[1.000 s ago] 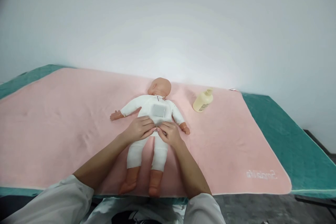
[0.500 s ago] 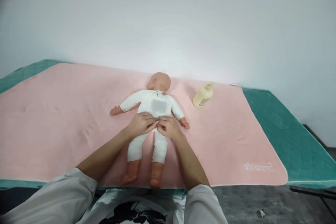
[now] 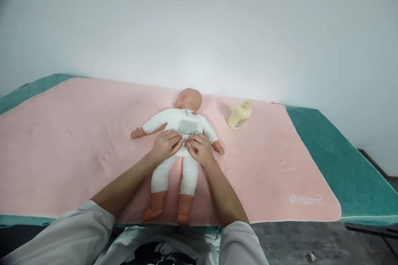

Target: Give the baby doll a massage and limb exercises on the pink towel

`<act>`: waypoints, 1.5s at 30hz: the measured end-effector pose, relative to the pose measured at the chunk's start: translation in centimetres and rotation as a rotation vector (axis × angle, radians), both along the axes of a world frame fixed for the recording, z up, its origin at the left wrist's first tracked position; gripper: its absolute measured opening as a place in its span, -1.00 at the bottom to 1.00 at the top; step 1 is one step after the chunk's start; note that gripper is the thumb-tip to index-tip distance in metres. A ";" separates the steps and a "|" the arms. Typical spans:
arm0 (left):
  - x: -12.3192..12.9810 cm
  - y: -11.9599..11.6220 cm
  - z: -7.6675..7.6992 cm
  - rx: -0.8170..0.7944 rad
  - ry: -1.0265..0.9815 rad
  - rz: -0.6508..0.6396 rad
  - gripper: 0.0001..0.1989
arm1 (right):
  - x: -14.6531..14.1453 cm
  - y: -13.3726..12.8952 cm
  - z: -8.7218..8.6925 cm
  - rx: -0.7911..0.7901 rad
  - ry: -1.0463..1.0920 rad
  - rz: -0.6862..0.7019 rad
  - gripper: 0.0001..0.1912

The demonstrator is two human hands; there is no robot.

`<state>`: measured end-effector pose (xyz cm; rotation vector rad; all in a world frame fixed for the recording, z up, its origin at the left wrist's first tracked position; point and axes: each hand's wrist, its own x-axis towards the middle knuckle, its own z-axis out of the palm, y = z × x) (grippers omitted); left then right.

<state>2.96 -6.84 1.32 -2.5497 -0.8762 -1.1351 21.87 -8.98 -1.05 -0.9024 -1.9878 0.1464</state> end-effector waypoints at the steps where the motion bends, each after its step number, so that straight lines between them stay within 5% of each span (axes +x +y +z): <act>1: 0.0 0.1 -0.1 -0.019 0.016 0.002 -0.71 | 0.0 0.0 0.0 -0.033 -0.007 -0.003 -0.75; 12: 0.0 0.5 -0.5 -0.211 0.015 -0.004 -0.63 | 0.0 0.2 0.2 -0.242 0.048 0.009 -0.70; 21: -0.5 0.5 -0.3 -0.183 -0.184 0.022 -0.75 | 0.0 -0.2 0.0 -0.150 0.183 -0.058 -0.74; 39: -0.3 1.2 -0.9 -0.336 -0.072 -0.006 -0.70 | 0.1 0.6 -0.2 -0.257 0.174 -0.058 -0.70; 45: -0.4 0.8 -0.7 -0.294 -0.141 -0.006 -0.74 | 0.2 0.2 -0.2 -0.169 0.182 -0.083 -0.71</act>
